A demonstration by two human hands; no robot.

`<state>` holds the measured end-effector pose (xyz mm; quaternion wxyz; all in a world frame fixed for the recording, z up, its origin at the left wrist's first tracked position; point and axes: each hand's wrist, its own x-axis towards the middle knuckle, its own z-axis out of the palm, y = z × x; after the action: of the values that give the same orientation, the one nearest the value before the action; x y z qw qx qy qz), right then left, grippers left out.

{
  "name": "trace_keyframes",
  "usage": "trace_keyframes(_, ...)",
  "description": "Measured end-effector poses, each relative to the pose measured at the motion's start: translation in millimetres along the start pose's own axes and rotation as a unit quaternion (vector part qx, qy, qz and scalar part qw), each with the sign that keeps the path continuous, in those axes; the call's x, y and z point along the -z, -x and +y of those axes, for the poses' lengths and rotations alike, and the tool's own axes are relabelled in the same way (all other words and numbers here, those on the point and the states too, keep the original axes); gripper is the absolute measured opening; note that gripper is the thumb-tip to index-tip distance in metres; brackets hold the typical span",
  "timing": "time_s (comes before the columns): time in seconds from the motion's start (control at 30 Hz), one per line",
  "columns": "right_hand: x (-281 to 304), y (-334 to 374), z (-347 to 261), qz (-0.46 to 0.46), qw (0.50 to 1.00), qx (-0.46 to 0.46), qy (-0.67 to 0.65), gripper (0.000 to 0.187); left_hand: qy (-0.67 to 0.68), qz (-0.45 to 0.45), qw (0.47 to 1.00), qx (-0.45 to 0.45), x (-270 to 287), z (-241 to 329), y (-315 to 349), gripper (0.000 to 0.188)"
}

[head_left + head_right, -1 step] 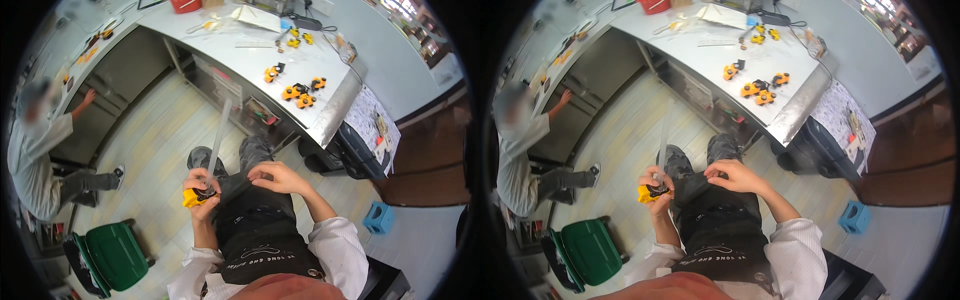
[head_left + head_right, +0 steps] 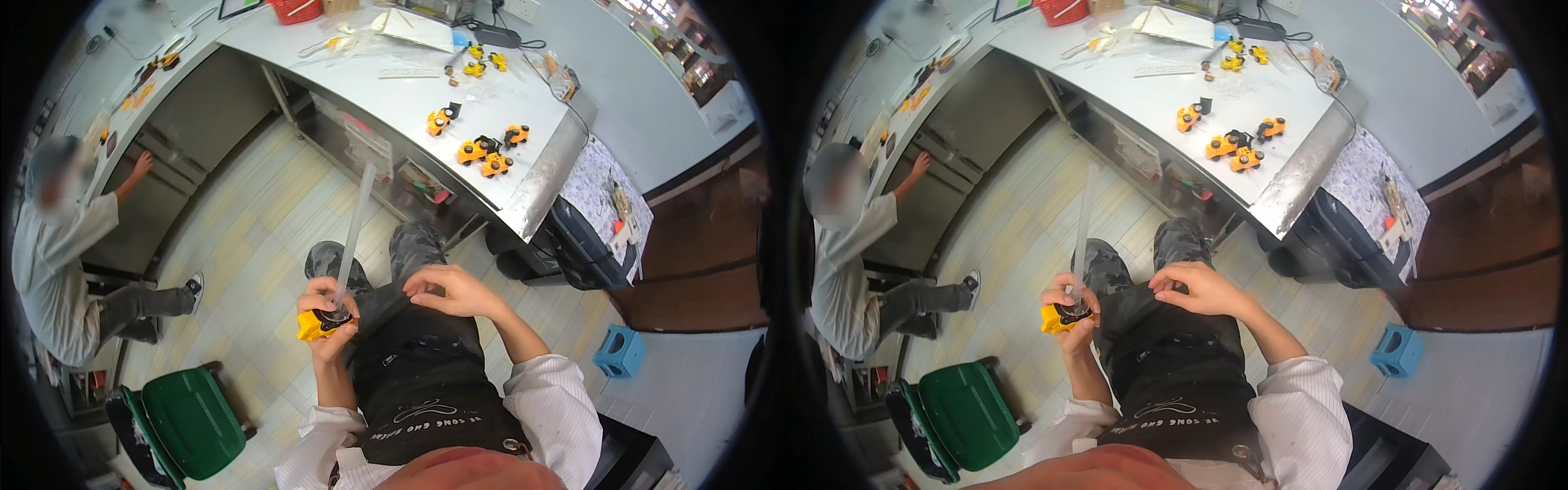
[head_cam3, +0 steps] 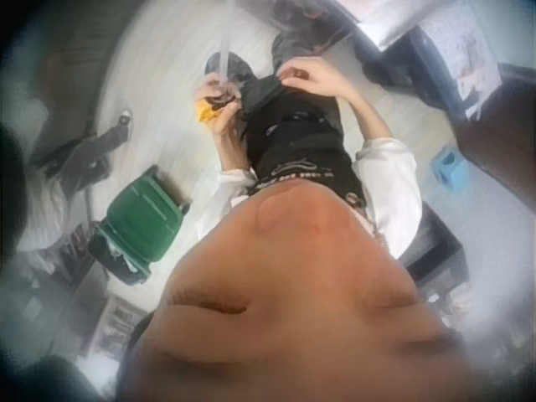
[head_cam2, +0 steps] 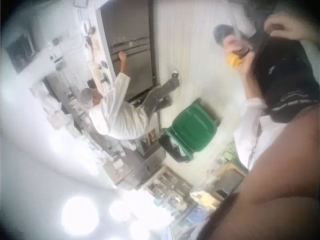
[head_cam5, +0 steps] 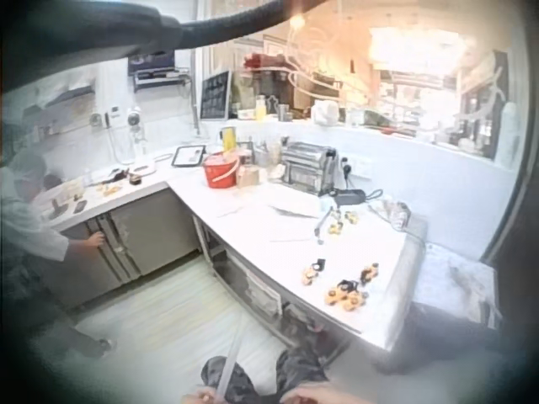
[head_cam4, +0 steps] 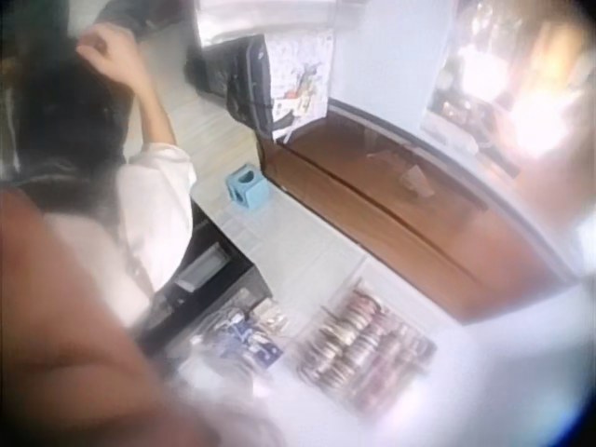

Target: The person assembles small yellow toy vehicles at a workbench. They insert clear plastic tubes into the toys, use a hot glue gun to apply adhesive, and trim the tubes with scissors. The person handles multiple toy units one at a time and places finished pieces on the table.

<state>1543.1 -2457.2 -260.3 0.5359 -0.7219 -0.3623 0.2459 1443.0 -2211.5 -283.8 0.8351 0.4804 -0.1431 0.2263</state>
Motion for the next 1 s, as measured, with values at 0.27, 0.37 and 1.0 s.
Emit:
trace_keyframes(0.27,-3.1,-13.5,27.4,0.020,0.997,-0.072,-0.024,0.021,-0.008,0.043,0.998,0.054,21.6,-10.2,-37.1,0.046)
trace_keyframes(0.37,-4.4,-38.0,40.0,0.017,0.993,-0.107,-0.045,0.020,-0.031,0.059,0.996,0.053,41.2,-19.9,-59.8,0.046)
trace_keyframes(1.0,13.7,-301.7,-223.8,-0.254,0.963,-0.058,0.072,0.024,-0.085,0.081,0.992,0.050,39.4,272.7,-259.9,0.047)
